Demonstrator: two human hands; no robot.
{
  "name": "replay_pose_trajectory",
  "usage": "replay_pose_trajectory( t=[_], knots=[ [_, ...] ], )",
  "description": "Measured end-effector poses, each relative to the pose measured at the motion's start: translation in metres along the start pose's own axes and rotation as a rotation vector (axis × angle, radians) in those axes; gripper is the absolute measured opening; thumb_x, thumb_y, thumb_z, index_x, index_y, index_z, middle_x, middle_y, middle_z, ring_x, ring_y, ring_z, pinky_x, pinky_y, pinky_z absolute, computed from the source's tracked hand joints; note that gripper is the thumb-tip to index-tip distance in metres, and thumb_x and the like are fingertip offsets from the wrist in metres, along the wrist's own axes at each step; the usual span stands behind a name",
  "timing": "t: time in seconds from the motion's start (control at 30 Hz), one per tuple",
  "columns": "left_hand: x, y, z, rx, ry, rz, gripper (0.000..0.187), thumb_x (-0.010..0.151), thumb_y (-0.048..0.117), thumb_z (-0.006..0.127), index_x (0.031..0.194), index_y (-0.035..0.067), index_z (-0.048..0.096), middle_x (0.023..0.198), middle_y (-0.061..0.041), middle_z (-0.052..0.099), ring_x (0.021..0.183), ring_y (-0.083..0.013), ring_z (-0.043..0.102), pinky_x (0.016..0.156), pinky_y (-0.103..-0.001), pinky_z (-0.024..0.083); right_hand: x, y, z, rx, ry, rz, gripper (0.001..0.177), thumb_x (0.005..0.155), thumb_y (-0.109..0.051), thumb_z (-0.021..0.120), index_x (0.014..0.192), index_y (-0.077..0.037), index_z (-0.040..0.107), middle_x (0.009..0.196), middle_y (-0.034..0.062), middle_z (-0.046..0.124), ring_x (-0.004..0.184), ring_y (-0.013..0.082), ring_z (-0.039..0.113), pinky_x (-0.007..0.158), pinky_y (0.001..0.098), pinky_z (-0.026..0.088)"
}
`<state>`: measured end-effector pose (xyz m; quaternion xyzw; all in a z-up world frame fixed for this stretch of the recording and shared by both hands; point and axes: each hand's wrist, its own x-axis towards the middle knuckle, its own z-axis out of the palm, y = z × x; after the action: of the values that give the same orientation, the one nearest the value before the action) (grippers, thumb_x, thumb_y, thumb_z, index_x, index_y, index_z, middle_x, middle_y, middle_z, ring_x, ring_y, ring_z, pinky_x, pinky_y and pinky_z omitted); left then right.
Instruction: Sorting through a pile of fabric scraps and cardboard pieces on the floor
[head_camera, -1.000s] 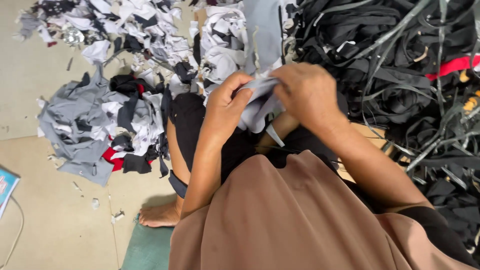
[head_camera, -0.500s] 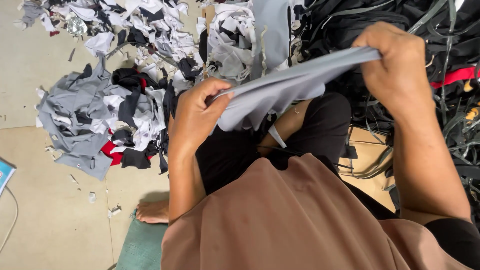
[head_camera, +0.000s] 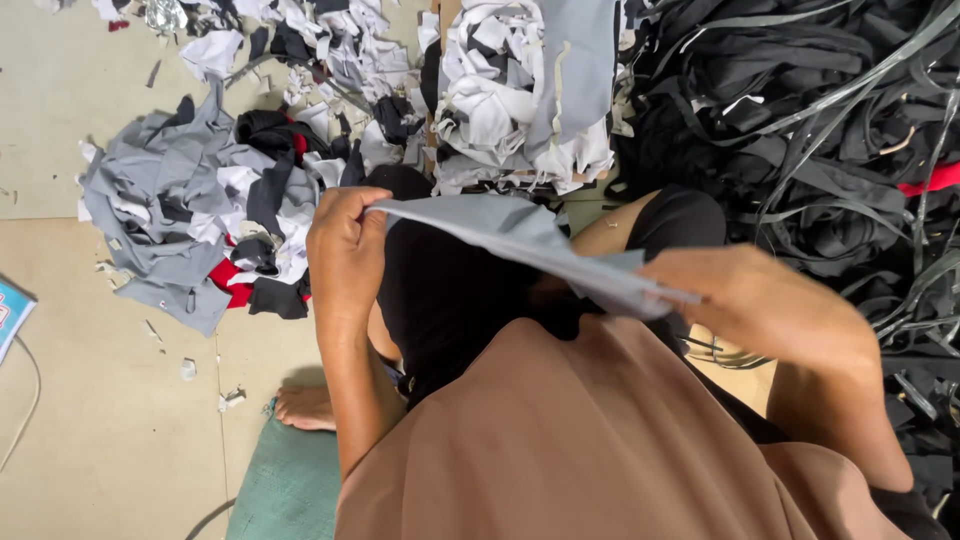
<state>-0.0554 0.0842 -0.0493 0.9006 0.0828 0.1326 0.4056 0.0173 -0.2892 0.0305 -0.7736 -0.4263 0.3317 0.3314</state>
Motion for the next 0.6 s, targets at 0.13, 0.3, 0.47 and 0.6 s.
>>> replay_pose_trajectory(
  t=[0.13, 0.3, 0.47, 0.6],
  knots=[
    [0.027, -0.01, 0.014, -0.025, 0.172, -0.086, 0.022, 0.095, 0.003, 0.055, 0.108, 0.007, 0.073, 0.105, -0.008, 0.066, 0.1, -0.0246, 0.067, 0.091, -0.035, 0.048, 0.011, 0.014, -0.029, -0.016, 0.239, 0.204, 0.055, 0.079, 0.015, 0.054, 0.124, -0.012, 0.073, 0.091, 0.0007, 0.08, 0.063, 0.0112, 0.07, 0.059, 0.0231, 0.059],
    [0.082, 0.007, 0.014, -0.024, 0.315, 0.037, 0.022, 0.095, 0.006, 0.054, 0.107, 0.006, 0.072, 0.104, -0.012, 0.067, 0.104, -0.0287, 0.064, 0.095, -0.038, 0.047, 0.021, 0.027, -0.062, 0.034, 0.4, 0.311, 0.052, 0.09, 0.012, 0.046, 0.13, -0.01, 0.071, 0.103, 0.0041, 0.075, 0.066, 0.0175, 0.067, 0.068, 0.0267, 0.054],
    [0.116, 0.034, 0.003, -0.168, 0.577, 0.214, 0.014, 0.107, 0.013, 0.055, 0.108, 0.007, 0.067, 0.11, -0.009, 0.057, 0.11, -0.0238, 0.059, 0.098, -0.035, 0.049, 0.024, 0.022, -0.065, -0.013, 0.272, 0.218, 0.055, 0.081, 0.009, 0.048, 0.121, -0.016, 0.075, 0.079, -0.0025, 0.076, 0.065, 0.0076, 0.069, 0.063, 0.0231, 0.055],
    [0.129, 0.023, 0.013, -0.238, 0.58, 0.133, 0.016, 0.106, 0.011, 0.051, 0.112, 0.013, 0.066, 0.118, -0.005, 0.054, 0.115, -0.0191, 0.057, 0.084, -0.029, 0.054, 0.048, 0.046, -0.082, 0.094, 0.267, 0.262, 0.049, 0.088, 0.012, 0.053, 0.123, -0.013, 0.076, 0.07, 0.0007, 0.074, 0.061, 0.009, 0.07, 0.057, 0.0209, 0.057]
  ],
)
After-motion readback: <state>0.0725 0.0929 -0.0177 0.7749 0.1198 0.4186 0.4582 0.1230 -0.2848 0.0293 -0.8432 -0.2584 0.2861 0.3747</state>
